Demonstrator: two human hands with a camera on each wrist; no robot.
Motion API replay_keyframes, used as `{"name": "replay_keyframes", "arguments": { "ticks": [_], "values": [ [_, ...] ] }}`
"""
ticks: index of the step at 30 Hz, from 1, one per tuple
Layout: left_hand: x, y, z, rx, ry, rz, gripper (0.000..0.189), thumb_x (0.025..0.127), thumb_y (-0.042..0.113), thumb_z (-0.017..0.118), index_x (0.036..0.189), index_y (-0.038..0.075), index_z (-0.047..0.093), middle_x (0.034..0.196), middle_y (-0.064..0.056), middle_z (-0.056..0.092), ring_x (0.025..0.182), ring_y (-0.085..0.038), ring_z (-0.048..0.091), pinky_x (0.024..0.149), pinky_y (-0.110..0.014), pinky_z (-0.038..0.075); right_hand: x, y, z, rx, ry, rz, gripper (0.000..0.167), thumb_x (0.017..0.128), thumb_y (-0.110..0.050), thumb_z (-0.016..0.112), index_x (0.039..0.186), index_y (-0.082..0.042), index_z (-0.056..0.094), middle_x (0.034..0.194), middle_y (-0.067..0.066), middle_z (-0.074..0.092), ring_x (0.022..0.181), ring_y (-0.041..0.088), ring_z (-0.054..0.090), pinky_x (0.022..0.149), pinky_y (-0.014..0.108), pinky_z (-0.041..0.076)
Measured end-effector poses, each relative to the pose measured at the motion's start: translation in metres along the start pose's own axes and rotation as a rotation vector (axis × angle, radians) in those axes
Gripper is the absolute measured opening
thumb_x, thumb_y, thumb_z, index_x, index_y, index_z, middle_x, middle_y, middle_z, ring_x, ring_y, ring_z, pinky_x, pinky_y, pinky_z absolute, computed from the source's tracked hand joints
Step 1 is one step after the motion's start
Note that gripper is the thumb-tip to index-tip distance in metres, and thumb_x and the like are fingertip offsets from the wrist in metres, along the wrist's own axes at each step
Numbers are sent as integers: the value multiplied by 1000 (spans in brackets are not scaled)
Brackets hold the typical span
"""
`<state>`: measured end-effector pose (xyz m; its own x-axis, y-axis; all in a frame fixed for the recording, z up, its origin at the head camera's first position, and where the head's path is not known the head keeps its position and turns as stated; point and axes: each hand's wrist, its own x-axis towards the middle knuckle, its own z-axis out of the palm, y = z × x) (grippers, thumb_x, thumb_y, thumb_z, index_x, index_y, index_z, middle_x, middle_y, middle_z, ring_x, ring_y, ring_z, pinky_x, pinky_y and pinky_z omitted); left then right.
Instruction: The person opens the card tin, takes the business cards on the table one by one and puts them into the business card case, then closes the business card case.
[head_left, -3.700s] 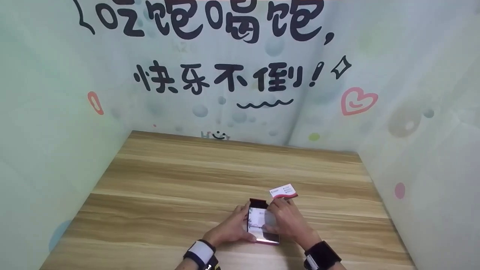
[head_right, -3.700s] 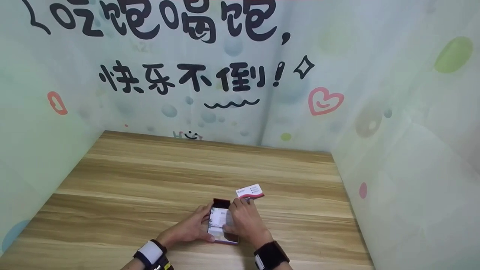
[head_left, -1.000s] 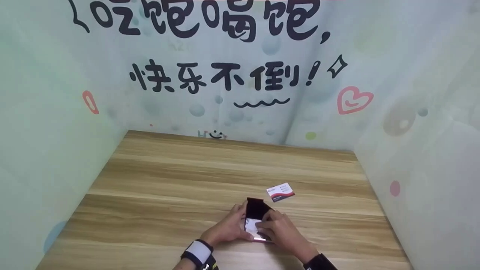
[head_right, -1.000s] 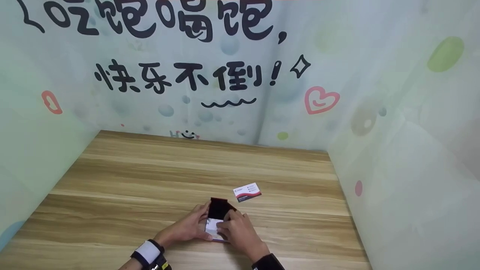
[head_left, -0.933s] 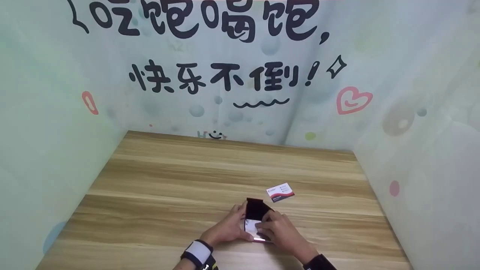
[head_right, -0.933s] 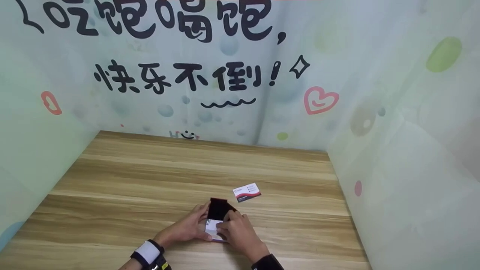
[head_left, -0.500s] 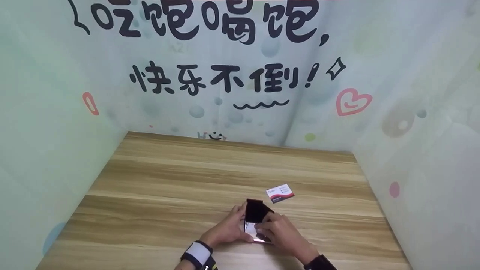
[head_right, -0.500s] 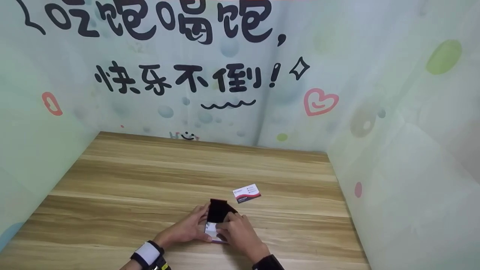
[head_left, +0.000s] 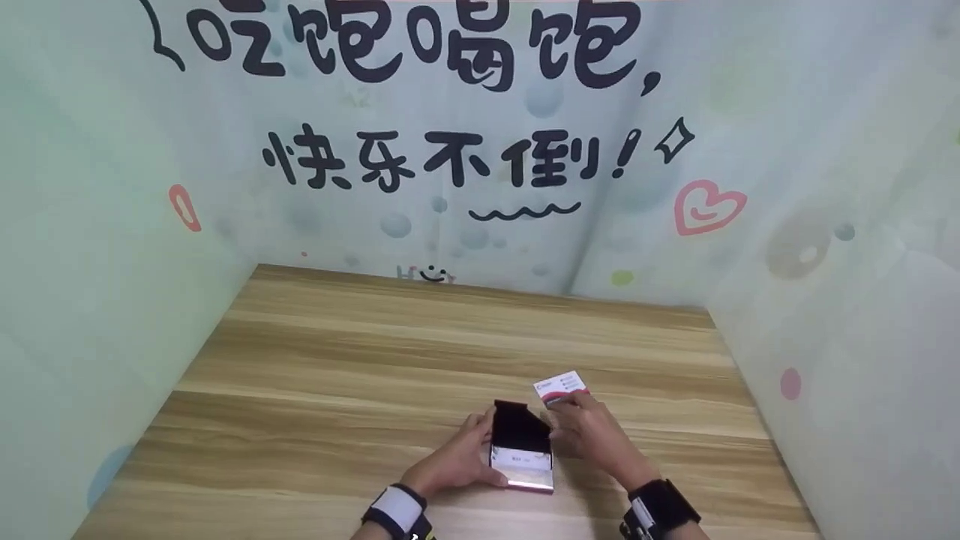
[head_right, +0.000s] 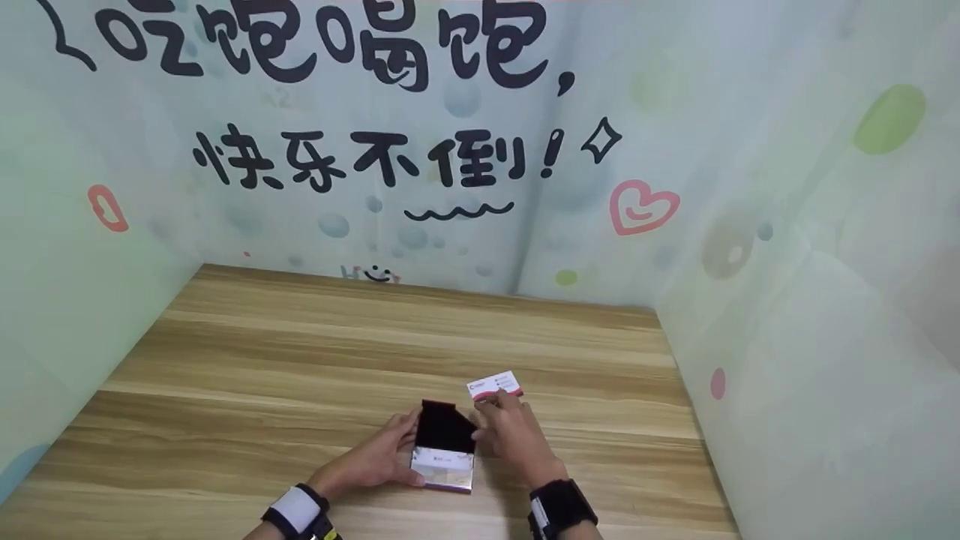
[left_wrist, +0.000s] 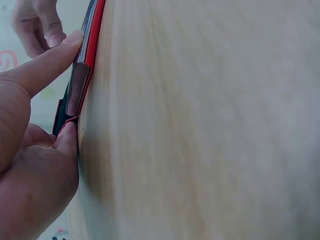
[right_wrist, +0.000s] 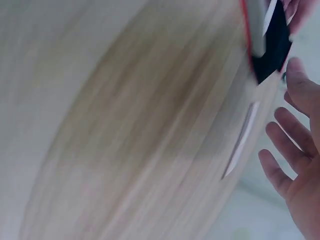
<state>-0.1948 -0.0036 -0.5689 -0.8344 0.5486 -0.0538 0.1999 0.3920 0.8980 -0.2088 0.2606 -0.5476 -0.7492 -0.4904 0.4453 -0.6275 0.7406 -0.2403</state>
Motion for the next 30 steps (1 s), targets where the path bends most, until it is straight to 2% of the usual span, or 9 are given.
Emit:
{"name": "replay_keyframes", "arguments": {
  "ticks": [6,10,14,19,26,30],
  "values": [
    [-1,1,0,12,4,-3,120,68,16,90,160,3,13,140,-21,41,136,-37,49,121,-52,32,2,19,-3,19,-46,152,54,73,-10,86,122,3,68,115,24,63,101,40,64,88,52,58],
    [0,2,-1,15,2,-11,121,68,17,89,161,6,13,138,-19,41,137,-36,49,121,-51,33,7,31,-7,0,-57,212,58,75,-5,84,128,6,63,120,28,62,106,46,63,94,56,55],
    [1,2,-1,14,-1,-20,121,69,16,89,161,7,12,141,-19,40,138,-36,48,121,-49,33,10,40,-12,-5,-71,223,61,76,-3,82,131,8,58,128,30,60,114,49,61,100,60,51],
    [2,1,-1,26,-2,-27,122,68,17,90,161,6,12,143,-21,40,138,-35,48,122,-49,32,16,45,-18,-8,-151,217,68,75,-4,83,134,11,53,134,32,56,119,52,56,103,64,47],
    [3,-1,-1,24,5,2,120,68,16,90,159,0,13,143,-25,38,136,-36,51,121,-47,33,22,47,-21,-52,-210,184,52,85,7,67,135,9,54,137,30,56,118,56,55,101,68,45],
    [2,-2,0,20,0,-10,121,68,16,90,160,1,12,144,-24,38,137,-36,50,120,-47,35,22,44,-21,-34,-306,236,52,89,6,61,141,5,51,145,27,51,127,55,50,103,74,40]
  ]
}}
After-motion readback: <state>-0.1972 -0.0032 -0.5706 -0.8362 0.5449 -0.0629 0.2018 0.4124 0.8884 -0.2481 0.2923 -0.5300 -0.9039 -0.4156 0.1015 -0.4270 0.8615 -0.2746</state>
